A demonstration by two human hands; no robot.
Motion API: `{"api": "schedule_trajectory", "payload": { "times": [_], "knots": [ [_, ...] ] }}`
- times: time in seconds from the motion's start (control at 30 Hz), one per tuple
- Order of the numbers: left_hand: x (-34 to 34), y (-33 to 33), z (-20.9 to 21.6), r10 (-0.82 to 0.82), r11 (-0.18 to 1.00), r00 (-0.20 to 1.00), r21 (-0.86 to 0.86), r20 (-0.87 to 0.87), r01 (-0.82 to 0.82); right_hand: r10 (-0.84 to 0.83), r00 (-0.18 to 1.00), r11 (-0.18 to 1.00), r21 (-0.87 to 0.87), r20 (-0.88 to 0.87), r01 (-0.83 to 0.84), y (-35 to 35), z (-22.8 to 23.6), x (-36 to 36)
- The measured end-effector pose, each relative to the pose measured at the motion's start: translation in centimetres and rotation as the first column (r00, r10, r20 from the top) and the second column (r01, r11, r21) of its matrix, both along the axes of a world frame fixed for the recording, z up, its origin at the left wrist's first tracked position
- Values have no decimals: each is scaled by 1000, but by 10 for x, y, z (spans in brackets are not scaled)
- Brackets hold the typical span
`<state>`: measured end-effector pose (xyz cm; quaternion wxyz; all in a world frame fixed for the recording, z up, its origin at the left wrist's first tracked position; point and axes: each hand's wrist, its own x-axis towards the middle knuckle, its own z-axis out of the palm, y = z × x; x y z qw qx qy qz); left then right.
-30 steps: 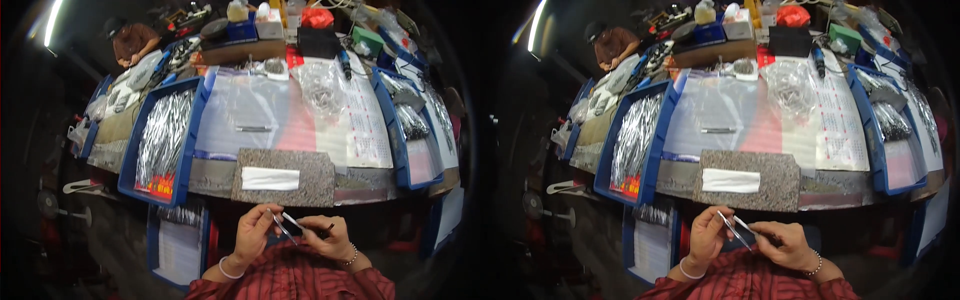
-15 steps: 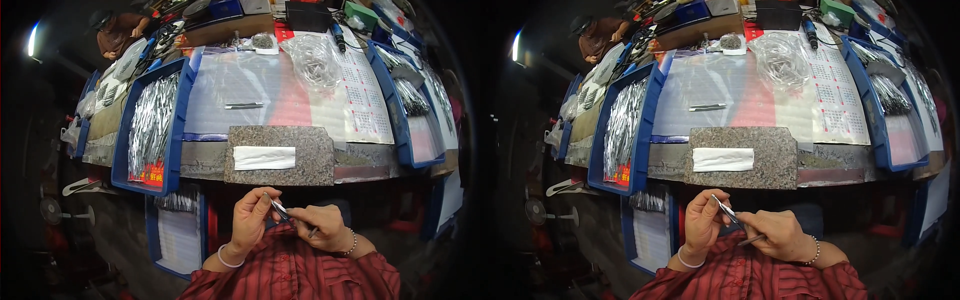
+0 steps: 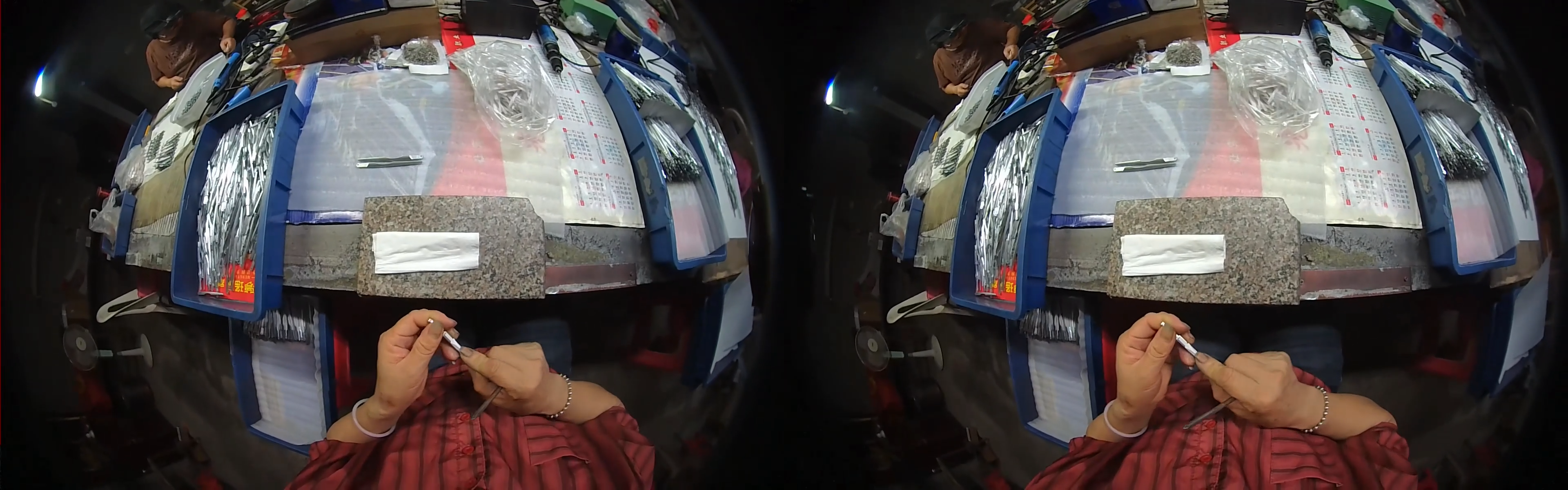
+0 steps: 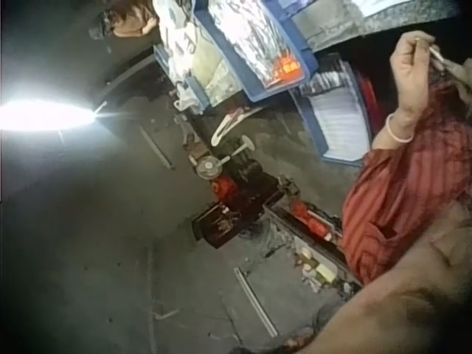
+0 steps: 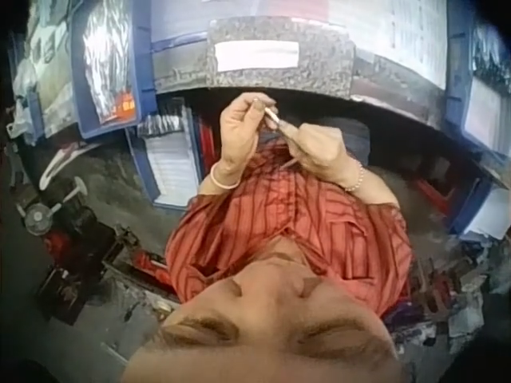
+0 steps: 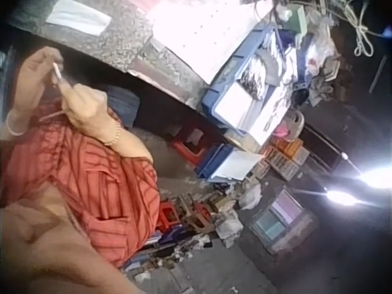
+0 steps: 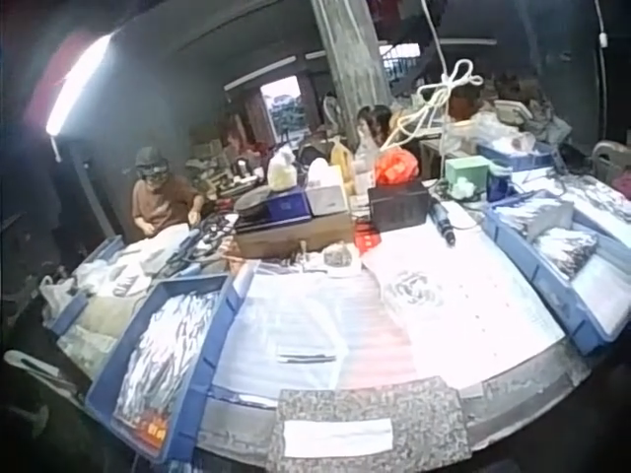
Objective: Manually assembling or inspecting small metal strips on a stone block using a stylus tool.
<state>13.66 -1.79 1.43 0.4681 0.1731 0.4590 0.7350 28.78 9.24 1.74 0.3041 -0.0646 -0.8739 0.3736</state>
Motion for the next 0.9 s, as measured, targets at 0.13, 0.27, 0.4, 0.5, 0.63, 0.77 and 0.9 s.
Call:
{"api": "schedule_trajectory", "payload": {
  "times": [0.13,0.27,0.4,0.5,0.63,0.77,0.9],
  "knots": [
    [-30,-9,12,-302,940,952,-187,-58,286,96,992,969,221,79,-111,20,12,6],
    [-55,-14,11,-693,693,707,-398,-139,601,213,969,882,403,127,-246,32,16,8],
    [-60,-20,3,-867,464,490,-499,-88,732,293,938,822,452,186,-347,35,20,-4],
    [-76,-22,16,-811,536,581,-487,-70,689,290,940,865,373,178,-337,40,28,-14],
    [-113,-26,36,-597,781,636,-536,-489,321,145,989,989,-23,-20,-146,56,41,-25],
    [-148,-17,34,-522,814,686,-538,-507,221,79,990,996,-55,113,-73,63,64,-47],
    [-171,-11,23,-522,807,700,-547,-487,222,149,975,925,-371,164,-79,55,50,-70]
  ]
}}
